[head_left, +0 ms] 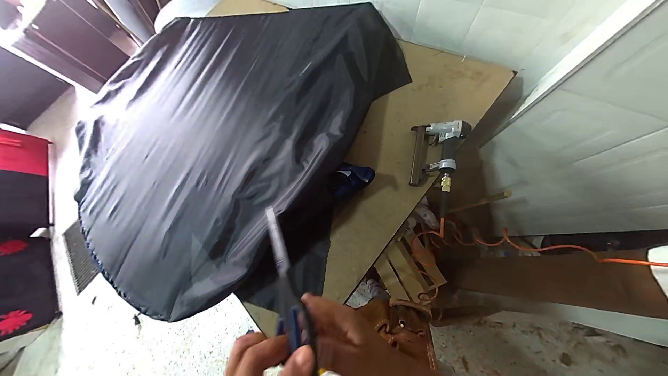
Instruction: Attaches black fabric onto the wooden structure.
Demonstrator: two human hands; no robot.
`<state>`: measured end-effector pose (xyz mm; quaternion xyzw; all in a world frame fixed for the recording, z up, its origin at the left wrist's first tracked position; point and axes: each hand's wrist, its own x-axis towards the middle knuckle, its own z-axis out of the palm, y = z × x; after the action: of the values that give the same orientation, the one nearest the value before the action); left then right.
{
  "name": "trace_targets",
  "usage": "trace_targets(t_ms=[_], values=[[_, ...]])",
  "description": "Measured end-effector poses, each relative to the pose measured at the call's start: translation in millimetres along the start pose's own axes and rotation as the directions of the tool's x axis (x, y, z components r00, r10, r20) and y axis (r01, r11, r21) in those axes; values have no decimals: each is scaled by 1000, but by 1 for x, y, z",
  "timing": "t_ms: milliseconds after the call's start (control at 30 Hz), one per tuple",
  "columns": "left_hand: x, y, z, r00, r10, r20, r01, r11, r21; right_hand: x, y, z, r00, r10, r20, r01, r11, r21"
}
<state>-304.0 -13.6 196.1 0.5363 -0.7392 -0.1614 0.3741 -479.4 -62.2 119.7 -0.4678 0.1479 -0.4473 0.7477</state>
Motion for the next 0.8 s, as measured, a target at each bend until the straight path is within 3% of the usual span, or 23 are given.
trace_targets(t_ms=[100,233,300,500,567,667,733,800], values=[[34,-29,70,966,234,-106,-236,972,-4,8,-13,-41,980,-102,-169,119,989,91],[76,-37,128,924,368,-100,-379,916,-135,-1,-20,-87,915,-183,-359,256,952,167],[90,-31,154,938,336,-89,-348,906,-240,-4,-26,-103,867,-224,-445,308,943,127],[110,-7,208,984,131,-118,-169,890,-423,-3,-49,-167,862,-272,-428,293,956,-19],[112,-7,219,991,128,-40,-134,909,-395,0,-57,-182,837,-228,-497,226,972,-65],[124,-23,222,988,75,136,-31,952,-303,-2,-67,-216,809,-105,-578,-21,978,-206],[141,-52,225,976,87,201,-54,985,-165,-8,-73,-249,809,-72,-584,-191,906,-376],[170,-92,235,955,149,256,-163,986,33,-19,-76,-290,829,-65,-555,-336,736,-588]])
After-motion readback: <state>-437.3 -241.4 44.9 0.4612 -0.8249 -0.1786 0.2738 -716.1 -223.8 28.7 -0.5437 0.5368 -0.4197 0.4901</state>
